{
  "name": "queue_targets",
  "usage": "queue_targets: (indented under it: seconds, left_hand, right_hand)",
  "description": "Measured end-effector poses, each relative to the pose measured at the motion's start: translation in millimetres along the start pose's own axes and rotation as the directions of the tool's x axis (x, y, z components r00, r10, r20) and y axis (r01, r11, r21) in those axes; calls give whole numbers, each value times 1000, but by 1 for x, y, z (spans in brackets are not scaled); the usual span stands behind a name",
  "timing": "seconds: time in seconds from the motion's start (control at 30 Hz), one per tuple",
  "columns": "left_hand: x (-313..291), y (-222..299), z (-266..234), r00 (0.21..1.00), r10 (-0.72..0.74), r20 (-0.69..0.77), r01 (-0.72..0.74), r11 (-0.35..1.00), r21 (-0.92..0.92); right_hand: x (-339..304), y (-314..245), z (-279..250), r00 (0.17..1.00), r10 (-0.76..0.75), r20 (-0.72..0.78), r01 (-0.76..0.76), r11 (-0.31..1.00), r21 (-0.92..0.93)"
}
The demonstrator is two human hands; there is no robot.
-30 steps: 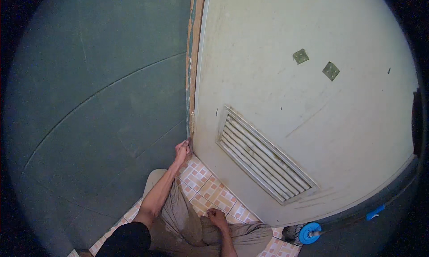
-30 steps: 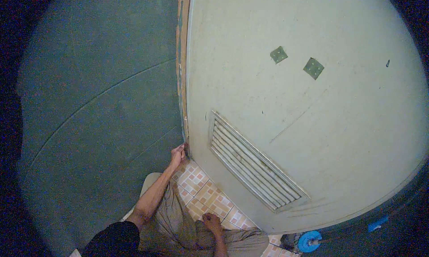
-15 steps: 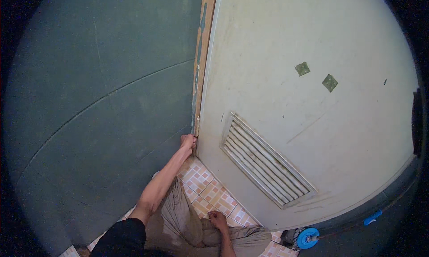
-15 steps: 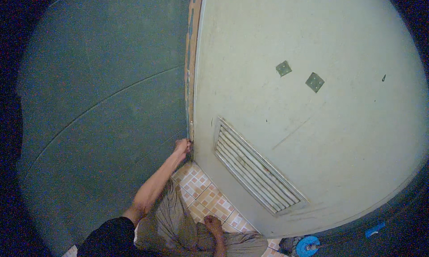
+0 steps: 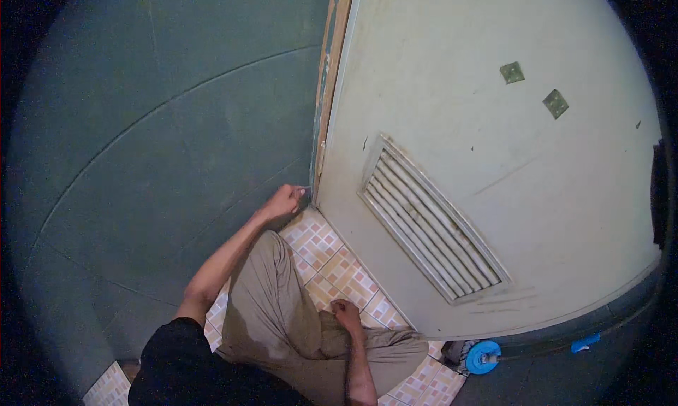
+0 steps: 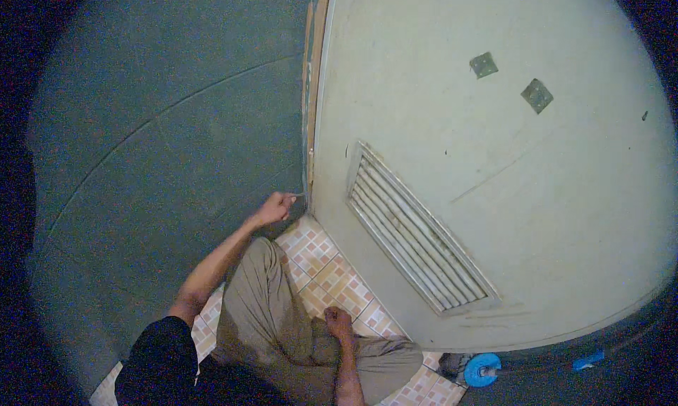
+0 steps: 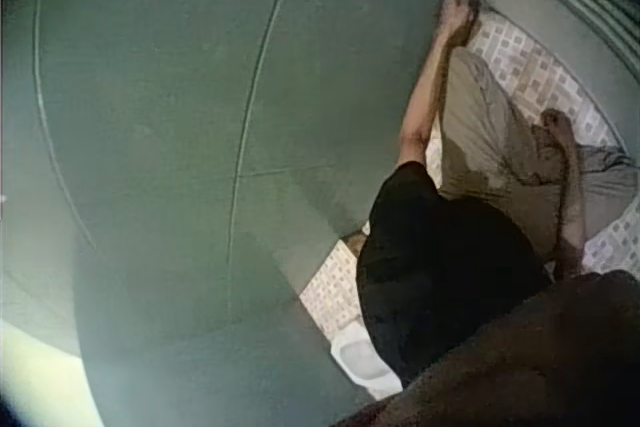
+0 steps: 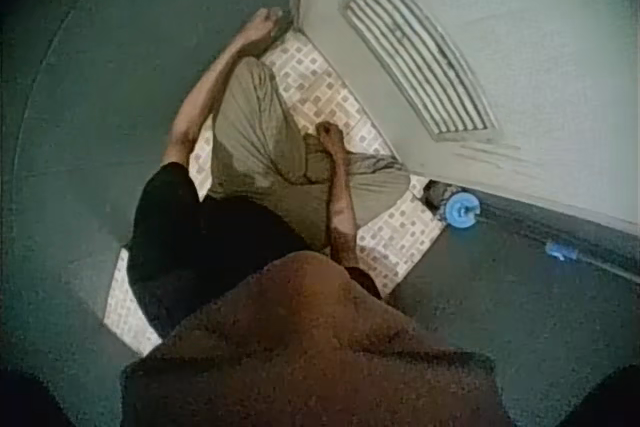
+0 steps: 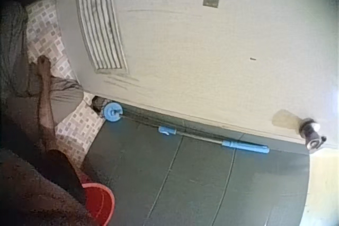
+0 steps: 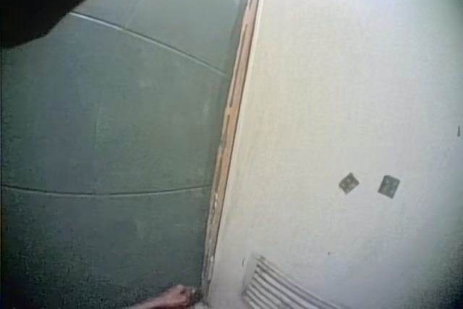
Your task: The person uses a tool to scrape along the vertical edge of a door frame while sitting on a tiled floor.
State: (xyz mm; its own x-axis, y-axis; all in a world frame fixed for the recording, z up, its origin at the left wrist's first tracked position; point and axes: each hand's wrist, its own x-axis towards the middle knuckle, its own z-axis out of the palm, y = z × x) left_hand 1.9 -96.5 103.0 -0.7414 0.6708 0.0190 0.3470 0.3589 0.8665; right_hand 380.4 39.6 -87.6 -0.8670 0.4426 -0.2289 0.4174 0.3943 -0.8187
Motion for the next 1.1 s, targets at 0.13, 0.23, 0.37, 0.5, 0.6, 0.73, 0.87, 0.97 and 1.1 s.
queue_targets:
  seconds: [0.13,0.23,0.37,0.5,0.6,0.73,0.87,0.97,1.1]
  left_hand:
    - [-18,-14,8,999,30,-20,-30,999,41]
    - [-26,-65,2,996,-84,-11,81,915,396]
    - [-26,-28,20,989,-129,-72,131,991,18]
    - [-30,-27,17,993,-9,-115,45,949,314]
    - [-33,-30,21,989,117,-86,-84,944,319]
    - [-38,-49,8,992,74,-107,-35,945,327]
    - [-28,-27,24,998,-21,-53,37,944,327]
    - [-30,-35,22,997,-48,-69,72,905,419]
    - [-32,-50,16,993,-60,-104,102,880,464]
  right_hand:
    - [-4,-11,-8,999,35,16,-34,999,-39]
    - [1,-21,1,999,-20,34,20,1000,-12]
    - [-6,-23,-13,1000,26,9,-25,995,-95]
    - [-3,-21,-13,1000,9,22,-8,999,-36]
    - [-2,-15,-13,1000,-16,20,17,999,-51]
    - [-4,-29,0,999,-31,33,32,998,-55]
    - [1,-1,-8,999,-44,-8,43,996,-74]
    - [2,-3,-5,1000,-6,13,7,997,-77]
    - [3,-14,1,999,-4,47,8,997,-78]
